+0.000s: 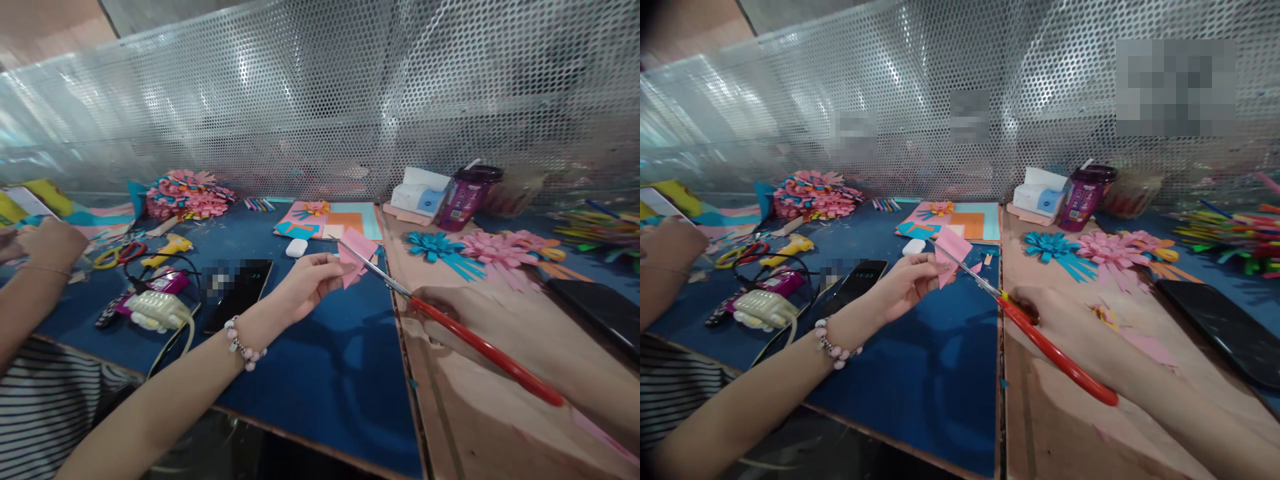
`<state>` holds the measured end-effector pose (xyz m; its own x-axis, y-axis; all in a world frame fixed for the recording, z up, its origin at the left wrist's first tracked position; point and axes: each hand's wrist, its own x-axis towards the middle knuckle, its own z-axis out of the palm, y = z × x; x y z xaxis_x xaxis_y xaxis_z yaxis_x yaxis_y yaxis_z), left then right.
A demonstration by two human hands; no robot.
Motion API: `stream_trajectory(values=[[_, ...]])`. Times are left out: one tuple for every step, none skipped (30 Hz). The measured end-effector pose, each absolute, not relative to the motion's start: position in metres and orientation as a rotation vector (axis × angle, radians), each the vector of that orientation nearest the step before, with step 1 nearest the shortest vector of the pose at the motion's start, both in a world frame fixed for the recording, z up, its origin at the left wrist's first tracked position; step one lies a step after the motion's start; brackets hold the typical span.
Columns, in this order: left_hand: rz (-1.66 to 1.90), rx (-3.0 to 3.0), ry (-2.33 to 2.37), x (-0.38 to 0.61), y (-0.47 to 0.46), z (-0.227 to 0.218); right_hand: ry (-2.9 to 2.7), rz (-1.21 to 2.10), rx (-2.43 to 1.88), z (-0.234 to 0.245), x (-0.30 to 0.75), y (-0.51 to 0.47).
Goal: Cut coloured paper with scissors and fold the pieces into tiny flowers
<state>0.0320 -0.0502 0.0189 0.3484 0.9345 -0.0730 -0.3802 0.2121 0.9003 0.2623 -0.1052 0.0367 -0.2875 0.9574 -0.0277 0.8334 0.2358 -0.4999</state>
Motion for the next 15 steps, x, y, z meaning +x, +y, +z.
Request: stream_trajectory(values=[[1.035, 0.933, 0.725, 0.032, -0.0501, 0.0186, -2.226, 0.627, -1.67, 0.0363, 0.2624, -0.105], [1.032, 0.931, 0.72, 0.032, -0.0499, 0.0183, -2.224, 0.632, -1.669, 0.0357, 0.2625, -0.1048], [1.028, 0.928, 0.721, 0.0319, -0.0498, 0.018, -2.223, 0.637, -1.667, 0.0349, 0.2627, -0.1044], [1.022, 0.926, 0.727, 0.0319, -0.0498, 0.0178, -2.222, 0.643, -1.663, 0.0341, 0.263, -0.1041], [1.016, 0.923, 0.737, 0.0318, -0.0499, 0.0178, -2.221, 0.651, -1.658, 0.0334, 0.2632, -0.1038], [1.011, 0.921, 0.745, 0.0318, -0.0501, 0.018, -2.222, 0.66, -1.651, 0.0327, 0.2635, -0.1035], [1.008, 0.919, 0.749, 0.0319, -0.0503, 0.0183, -2.222, 0.67, -1.642, 0.0322, 0.2637, -0.1033], [1.005, 0.916, 0.747, 0.032, -0.0507, 0.0188, -2.224, 0.682, -1.632, 0.0319, 0.2639, -0.1032], [1.004, 0.912, 0.739, 0.0321, -0.0511, 0.0193, -2.225, 0.693, -1.623, 0.0318, 0.2639, -0.1031], [1.003, 0.908, 0.726, 0.0322, -0.0514, 0.0198, -2.227, 0.704, -1.614, 0.032, 0.2639, -0.1032], [1.003, 0.905, 0.714, 0.0323, -0.0517, 0.0202, -2.228, 0.712, -1.607, 0.0323, 0.2638, -0.1032], [1.004, 0.904, 0.704, 0.0325, -0.0518, 0.0204, -2.228, 0.719, -1.602, 0.0327, 0.2635, -0.1033], [1.007, 0.903, 0.697, 0.0325, -0.0519, 0.0204, -2.228, 0.724, -1.598, 0.0332, 0.2632, -0.1034], [1.011, 0.904, 0.694, 0.0326, -0.0518, 0.0203, -2.228, 0.727, -1.595, 0.0337, 0.2629, -0.1035], [1.017, 0.905, 0.693, 0.0325, -0.0516, 0.0201, -2.227, 0.727, -1.592, 0.0342, 0.2626, -0.1035]])
